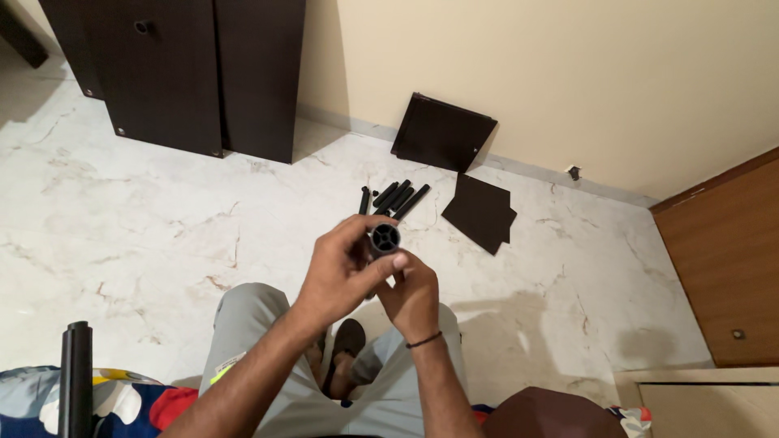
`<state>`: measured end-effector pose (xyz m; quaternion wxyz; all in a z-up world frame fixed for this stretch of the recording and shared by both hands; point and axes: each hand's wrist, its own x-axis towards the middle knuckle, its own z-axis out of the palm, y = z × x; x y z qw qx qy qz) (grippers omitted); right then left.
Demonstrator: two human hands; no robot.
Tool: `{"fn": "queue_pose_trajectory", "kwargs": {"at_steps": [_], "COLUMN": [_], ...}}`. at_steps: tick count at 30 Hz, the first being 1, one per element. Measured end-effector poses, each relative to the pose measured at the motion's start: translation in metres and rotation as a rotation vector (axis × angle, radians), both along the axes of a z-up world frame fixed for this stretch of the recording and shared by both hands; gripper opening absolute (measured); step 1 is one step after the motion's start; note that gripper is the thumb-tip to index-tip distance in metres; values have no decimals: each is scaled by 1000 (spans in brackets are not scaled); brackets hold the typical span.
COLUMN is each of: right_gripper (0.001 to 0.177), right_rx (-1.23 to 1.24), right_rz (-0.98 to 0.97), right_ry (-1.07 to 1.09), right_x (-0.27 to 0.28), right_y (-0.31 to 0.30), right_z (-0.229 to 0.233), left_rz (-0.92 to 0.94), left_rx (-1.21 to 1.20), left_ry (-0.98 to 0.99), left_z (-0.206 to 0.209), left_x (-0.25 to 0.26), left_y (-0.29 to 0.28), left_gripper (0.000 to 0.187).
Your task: The person sits on the floor and assembles furniture by connecting black metal poles and attaching small caps. They handle the parts one at a time, aligning and twisting them together.
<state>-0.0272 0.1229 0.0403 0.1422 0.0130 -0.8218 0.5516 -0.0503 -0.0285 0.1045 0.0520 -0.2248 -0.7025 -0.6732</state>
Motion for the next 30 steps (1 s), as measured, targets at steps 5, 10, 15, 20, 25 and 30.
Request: {"fn": "queue_pose_trajectory", "kwargs": {"at_steps": [5,10,15,20,25,30], "right_gripper": [17,30,41,77,68,68], "right_rx": [226,29,46,-65,-454,-455], "right_rz": [25,-66,-23,264,518,537], "right_ry": [312,98,86,374,-97,-124], "right_x": [6,3,-8,-35,-58,-75], "right_y": [4,7,19,49,72,60], "right_z": [8,-1,-13,15,48,49], "left_rz": [26,-46,-80,-115,-199,-211], "left_rx": [5,140,42,10,145,170], "left_ry": [242,92,-220,-340,-360,-371], "left_z": [-28,-100,-157,-170,-171,-164], "left_x": [0,8,34,40,40,39], "left_y": [-3,6,24,31,31,26], "left_gripper": [76,63,55,52,49,47]}}
